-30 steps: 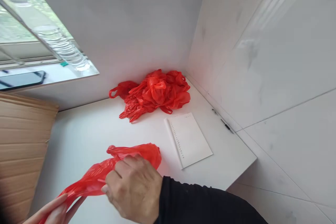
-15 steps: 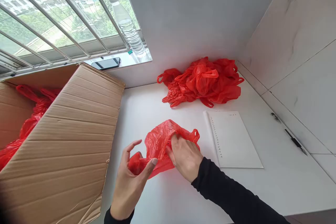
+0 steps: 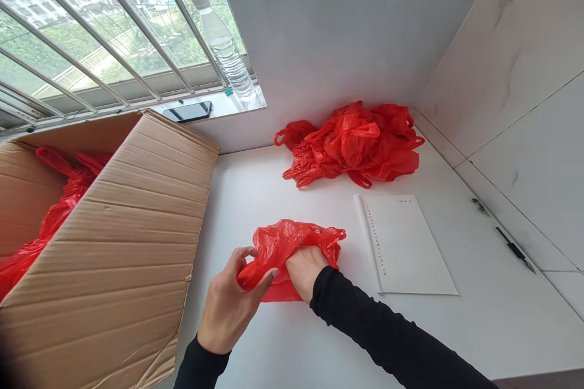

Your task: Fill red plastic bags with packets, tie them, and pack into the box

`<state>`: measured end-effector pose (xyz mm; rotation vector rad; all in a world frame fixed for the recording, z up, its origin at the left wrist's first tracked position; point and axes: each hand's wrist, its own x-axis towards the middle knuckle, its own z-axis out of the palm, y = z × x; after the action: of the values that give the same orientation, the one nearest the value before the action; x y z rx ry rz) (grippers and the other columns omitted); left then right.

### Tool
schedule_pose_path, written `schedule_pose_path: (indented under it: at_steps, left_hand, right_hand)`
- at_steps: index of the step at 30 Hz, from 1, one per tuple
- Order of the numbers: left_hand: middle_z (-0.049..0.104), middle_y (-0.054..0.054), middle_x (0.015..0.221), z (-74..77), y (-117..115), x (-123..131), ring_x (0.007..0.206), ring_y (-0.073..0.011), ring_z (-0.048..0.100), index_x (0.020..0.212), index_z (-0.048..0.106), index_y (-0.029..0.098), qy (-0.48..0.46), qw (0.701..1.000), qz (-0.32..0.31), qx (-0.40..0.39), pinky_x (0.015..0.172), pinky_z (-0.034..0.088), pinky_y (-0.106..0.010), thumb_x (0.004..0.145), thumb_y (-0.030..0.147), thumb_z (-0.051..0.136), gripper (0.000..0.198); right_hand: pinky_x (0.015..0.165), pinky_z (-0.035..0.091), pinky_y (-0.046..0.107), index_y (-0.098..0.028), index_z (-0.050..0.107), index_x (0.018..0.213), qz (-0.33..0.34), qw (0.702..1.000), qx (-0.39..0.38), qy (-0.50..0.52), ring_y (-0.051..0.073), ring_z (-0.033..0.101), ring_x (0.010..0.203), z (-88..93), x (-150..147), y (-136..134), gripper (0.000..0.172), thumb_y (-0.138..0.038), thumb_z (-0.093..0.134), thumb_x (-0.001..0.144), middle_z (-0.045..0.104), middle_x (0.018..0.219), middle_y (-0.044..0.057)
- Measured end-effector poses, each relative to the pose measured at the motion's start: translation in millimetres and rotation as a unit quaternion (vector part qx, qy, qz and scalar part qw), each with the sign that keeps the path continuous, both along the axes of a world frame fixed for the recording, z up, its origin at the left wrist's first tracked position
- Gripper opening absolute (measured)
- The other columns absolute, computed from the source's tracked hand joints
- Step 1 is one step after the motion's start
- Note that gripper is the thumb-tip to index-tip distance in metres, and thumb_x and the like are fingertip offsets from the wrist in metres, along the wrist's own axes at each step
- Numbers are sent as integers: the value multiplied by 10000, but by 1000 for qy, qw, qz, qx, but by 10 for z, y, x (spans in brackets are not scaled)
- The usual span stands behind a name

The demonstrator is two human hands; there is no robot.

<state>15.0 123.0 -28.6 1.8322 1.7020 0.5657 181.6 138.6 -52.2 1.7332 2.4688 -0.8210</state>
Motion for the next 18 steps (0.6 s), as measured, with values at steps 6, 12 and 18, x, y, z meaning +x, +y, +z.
schedule_pose_path:
  at_steps: [6,12,18]
  left_hand:
    - [401,71,548,29,94,22,479,-115,320,771,507,238,-133,987,89,16,455,290,-220,903,491,574,294]
    - [447,53,609,4,176,170,537,-114,383,775,481,225,-251,961,112,9,478,353,-204,955,500,494,329]
    - [427,52,608,-41,182,237,536,-113,374,749,461,222,-278,955,103,-3,477,341,-208,967,518,463,367]
  right_hand:
    - [531,431,337,-105,632,1106,-9,997,-15,-71,313,702,679,87,124,-119,442,69,487,726,724,765,132]
    - [514,368,310,-191,546,1284,4,996,-33,-79,286,688,649,95,261,-130,639,53,507,695,720,738,62]
    - [535,336,328,-129,619,1059,-48,993,-37,-105,305,683,653,100,388,-139,363,41,472,773,698,714,117]
